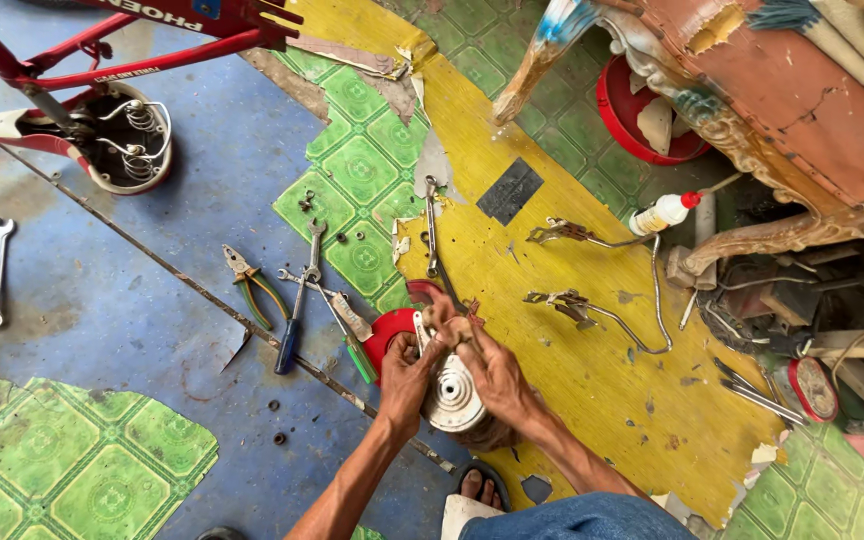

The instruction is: The person sits on the floor cleaning a round metal bicycle component, scraping debris from its surface with a small stick and wiping it with a rag. They then carry it to a parts area and continue scraping and wiping it over a tray of parts.

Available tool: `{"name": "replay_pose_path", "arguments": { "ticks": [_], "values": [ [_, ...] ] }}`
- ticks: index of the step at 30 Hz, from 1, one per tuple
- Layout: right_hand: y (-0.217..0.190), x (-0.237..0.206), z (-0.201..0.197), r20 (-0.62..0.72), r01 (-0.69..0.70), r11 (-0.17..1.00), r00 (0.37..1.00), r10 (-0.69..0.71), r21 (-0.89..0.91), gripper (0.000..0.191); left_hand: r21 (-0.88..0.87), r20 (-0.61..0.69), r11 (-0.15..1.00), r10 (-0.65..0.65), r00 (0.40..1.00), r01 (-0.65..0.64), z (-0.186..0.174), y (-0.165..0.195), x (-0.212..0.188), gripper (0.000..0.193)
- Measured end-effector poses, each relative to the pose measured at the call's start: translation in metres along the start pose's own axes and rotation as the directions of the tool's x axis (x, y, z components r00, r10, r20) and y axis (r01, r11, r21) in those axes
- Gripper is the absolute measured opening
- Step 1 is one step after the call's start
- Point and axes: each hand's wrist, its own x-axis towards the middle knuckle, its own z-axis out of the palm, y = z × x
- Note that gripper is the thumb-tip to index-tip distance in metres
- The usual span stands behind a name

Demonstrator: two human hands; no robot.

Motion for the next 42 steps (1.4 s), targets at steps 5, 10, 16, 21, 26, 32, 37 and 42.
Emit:
{"name": "replay_pose_path", "arguments": {
  "ticks": [5, 10, 16, 21, 26, 32, 37, 42],
  "values": [
    [0.019, 0.001, 0.004, -0.056, 0.073, 0.985, 0.995, -0.083, -0.155, 0.047, -0.314, 0.164, 0.937, -0.108, 0.981, 0.155, 0.001, 0.000, 0.002, 0.020],
    [0.038, 0.006, -0.020, 0.000, 0.143, 0.957, 0.989, -0.148, -0.251, 0.036, -0.263, -0.024, 0.962, -0.080, 0.997, 0.071, -0.005, 0.019, 0.012, 0.018],
    [0.020, -0.010, -0.046, -0.170, 0.155, 0.861, 0.982, -0.082, 0.485, 0.030, -0.301, -0.001, 0.951, -0.072, 0.997, 0.069, -0.021, 0.060, 0.017, 0.031],
    [-0.013, -0.010, 0.009, 0.059, 0.409, 0.903, 0.913, -0.405, -0.128, 0.031, -0.345, 0.255, 0.922, 0.275, 0.927, -0.178, 0.012, 0.057, -0.018, 0.055],
    [-0.024, -0.002, 0.024, -0.109, 0.297, 0.937, 0.941, -0.320, -0.185, 0.037, -0.363, 0.248, 0.930, 0.037, 0.968, 0.057, 0.027, 0.054, -0.032, 0.071],
    [-0.022, -0.001, 0.024, -0.120, 0.309, 0.916, 0.930, -0.347, -0.257, 0.048, -0.228, 0.126, 0.957, -0.152, 0.980, 0.178, 0.031, 0.030, -0.030, 0.082],
    [-0.027, -0.001, 0.016, -0.079, 0.343, 0.876, 0.917, -0.390, -0.338, 0.059, -0.196, 0.096, 0.959, -0.187, 0.978, 0.203, 0.029, 0.015, -0.028, 0.085],
    [-0.030, 0.005, 0.011, -0.078, 0.407, 0.884, 0.898, -0.434, -0.228, 0.058, -0.109, 0.109, 0.972, -0.198, 0.974, 0.210, 0.027, 0.025, -0.030, 0.087]
  ]
}}
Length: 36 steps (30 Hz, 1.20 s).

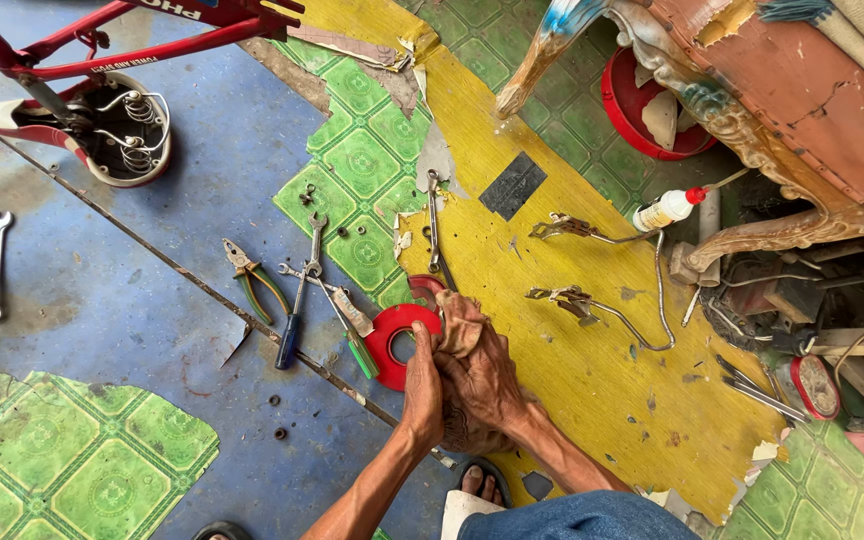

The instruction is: The person sits on the floor cleaning a round metal bicycle component, scraping debris from its surface with a small stick and wiping it with a rag. They then carry it to a parts area and continue scraping and wiping it over a tray of parts.

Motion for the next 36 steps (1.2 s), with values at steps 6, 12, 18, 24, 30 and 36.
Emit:
{"name": "replay_pose_path", "arguments": {
  "ticks": [6, 12, 18, 24, 30, 36],
  "values": [
    [0.005, -0.002, 0.003, -0.007, -0.217, 0.964, 0.975, 0.221, 0.156, 0.039, -0.094, 0.013, 0.996, 0.005, 1.000, -0.004, 0.012, 0.008, -0.018, 0.080],
    [0.006, 0.000, 0.003, 0.099, -0.229, 0.955, 0.972, 0.213, 0.191, 0.037, -0.326, 0.147, 0.943, 0.118, 0.982, -0.065, 0.017, 0.001, -0.016, 0.079],
    [0.006, -0.001, 0.006, 0.103, -0.021, 1.000, 0.994, 0.022, -0.011, 0.050, -0.195, -0.083, 0.981, -0.042, 0.996, 0.025, 0.000, -0.006, 0.005, 0.081],
    [0.017, -0.021, 0.005, 0.171, 0.052, 0.981, 0.985, -0.020, -0.187, 0.053, -0.167, -0.107, 0.982, 0.072, 0.992, -0.089, -0.022, 0.015, 0.020, 0.036],
    [0.055, -0.053, 0.007, 0.096, -0.018, 0.995, 0.995, 0.027, -0.094, 0.043, -0.389, -0.169, 0.894, 0.167, 0.971, -0.221, -0.046, 0.043, 0.037, 0.021],
    [0.077, -0.050, -0.024, -0.202, -0.364, 0.808, 0.844, 0.496, 0.464, 0.045, -0.311, -0.187, 0.921, 0.182, 0.965, -0.234, -0.041, 0.042, 0.032, 0.027]
  ]
}}
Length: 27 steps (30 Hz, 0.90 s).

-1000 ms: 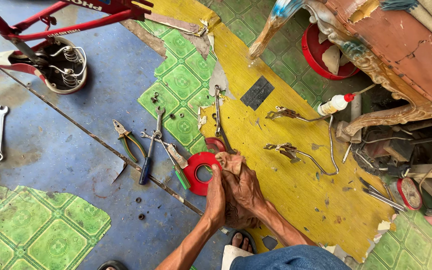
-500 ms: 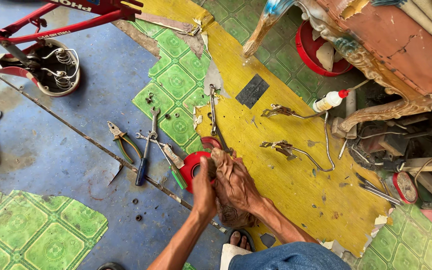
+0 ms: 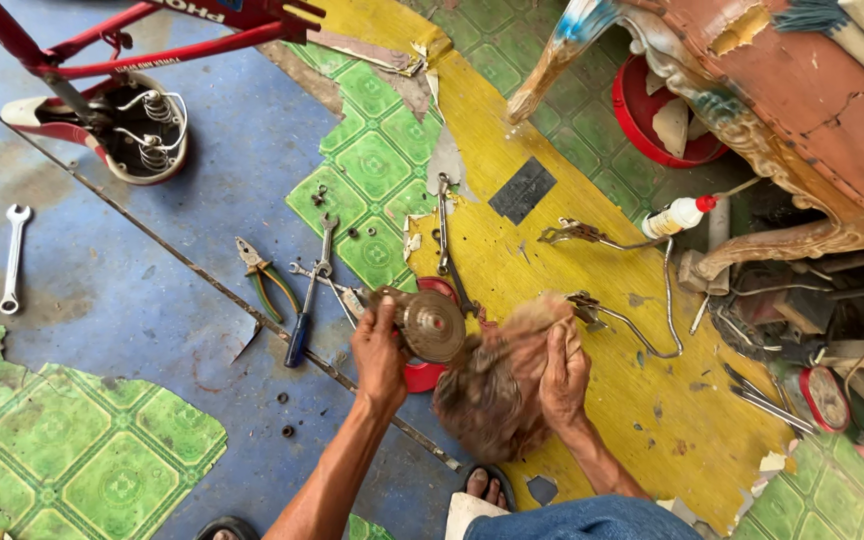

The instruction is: The person sits on the floor cleaning a round metal bicycle component, scraping debris from its surface with a small stick and wiping it with a rag. They then carry it to a parts area and continue scraping and wiping it over a tray of parts.

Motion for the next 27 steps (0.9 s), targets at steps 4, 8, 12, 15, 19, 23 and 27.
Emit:
{"name": "replay_pose_path", "arguments": {
  "ticks": [4, 8, 12, 15, 19, 23, 27],
  "values": [
    [-0.043, -0.001, 0.032, 0.370, 0.520, 0.840, 0.818, -0.439, -0.153, 0.033, 0.013, 0.159, 0.996, 0.085, 0.984, -0.088, 0.012, -0.025, -0.020, 0.029],
    [-0.080, 0.007, 0.068, 0.479, 0.710, 0.594, 0.700, -0.531, -0.379, 0.048, 0.077, 0.243, 0.989, 0.101, 0.965, -0.123, 0.013, -0.042, -0.030, 0.030],
    [-0.076, 0.017, 0.067, 0.405, 0.529, 0.778, 0.828, -0.388, -0.338, 0.042, 0.072, 0.251, 0.997, -0.028, 0.968, 0.011, 0.005, -0.041, -0.029, 0.025],
    [-0.052, 0.020, 0.059, 0.282, 0.275, 0.844, 0.947, -0.154, -0.461, 0.041, 0.101, 0.273, 0.994, 0.009, 0.962, -0.038, 0.006, -0.038, -0.024, 0.025],
    [-0.018, 0.030, 0.051, 0.290, -0.080, 0.938, 0.939, 0.184, -0.337, 0.041, 0.112, 0.282, 0.991, -0.107, 0.953, 0.078, 0.000, -0.033, -0.018, 0.026],
    [0.004, 0.025, 0.040, 0.427, -0.385, 0.916, 0.851, 0.304, 0.115, 0.042, 0.145, 0.290, 0.987, -0.110, 0.951, 0.070, -0.007, -0.034, -0.011, 0.028],
    [0.008, 0.018, 0.029, 0.225, -0.334, 0.933, 0.927, 0.300, 0.135, 0.050, 0.062, 0.204, 0.994, -0.101, 0.974, 0.090, -0.008, -0.032, -0.005, 0.031]
  ]
}}
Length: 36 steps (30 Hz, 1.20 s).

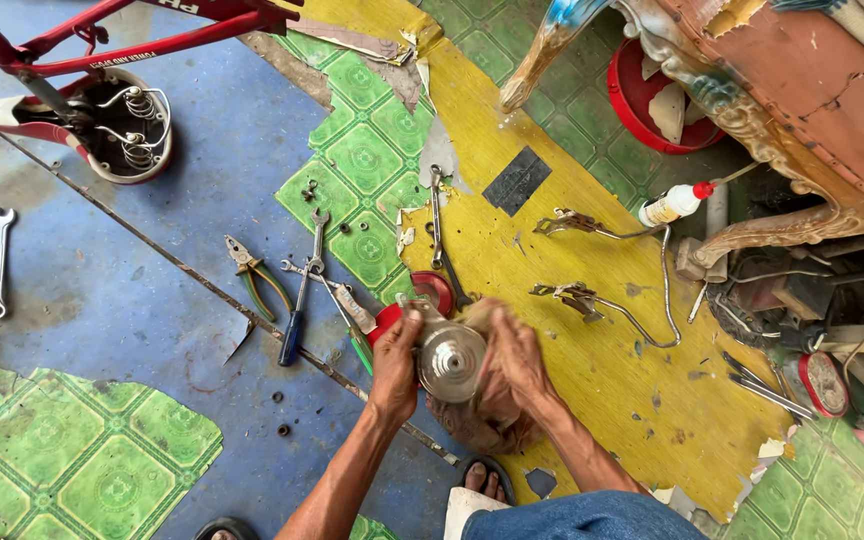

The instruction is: The person sits on the floor cleaning a round metal bicycle component, scraping debris from its surface with a small stick and wiping it with a rag. They then carry it to a parts area and continue scraping and wiping it over a tray of parts.

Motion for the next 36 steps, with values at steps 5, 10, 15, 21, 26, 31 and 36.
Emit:
{"name": "replay_pose_path", "arguments": {
  "ticks": [5, 10, 15, 21, 26, 31, 36],
  "values": [
    [-0.030, -0.010, 0.003, -0.172, 0.201, 0.977, 0.968, -0.185, 0.075, 0.046, -0.208, -0.049, 0.978, 0.005, 0.999, -0.015, 0.001, 0.026, 0.002, 0.029],
    [-0.057, -0.024, 0.048, 0.166, 0.455, 0.819, 0.890, -0.424, -0.349, 0.047, -0.210, -0.023, 0.976, -0.066, 0.998, 0.060, 0.024, 0.030, -0.006, 0.031],
    [-0.062, -0.038, 0.065, 0.508, 0.735, 0.230, 0.626, -0.591, -0.638, 0.052, -0.252, 0.013, 0.966, -0.050, 0.999, 0.051, 0.030, 0.011, -0.013, 0.025],
    [-0.052, -0.034, 0.055, 0.592, 0.791, 0.145, 0.553, -0.587, -0.594, 0.043, -0.293, -0.020, 0.950, -0.116, 0.993, 0.105, -0.004, -0.015, 0.015, 0.023],
    [-0.025, -0.032, 0.032, 0.631, 0.850, 0.083, 0.447, -0.634, -0.520, 0.034, -0.301, -0.019, 0.947, -0.125, 0.992, 0.113, -0.031, -0.014, 0.039, 0.022],
    [0.019, -0.031, 0.012, 0.285, 0.775, 0.471, 0.606, -0.743, -0.422, 0.014, -0.323, -0.075, 0.940, -0.138, 0.988, 0.107, -0.028, 0.018, 0.028, 0.020],
    [0.010, -0.018, -0.005, -0.138, 0.000, 0.925, 0.989, 0.057, 0.380, 0.040, -0.377, 0.081, 0.926, 0.002, 0.997, 0.029, -0.004, 0.046, 0.017, 0.028]
  ]
}}
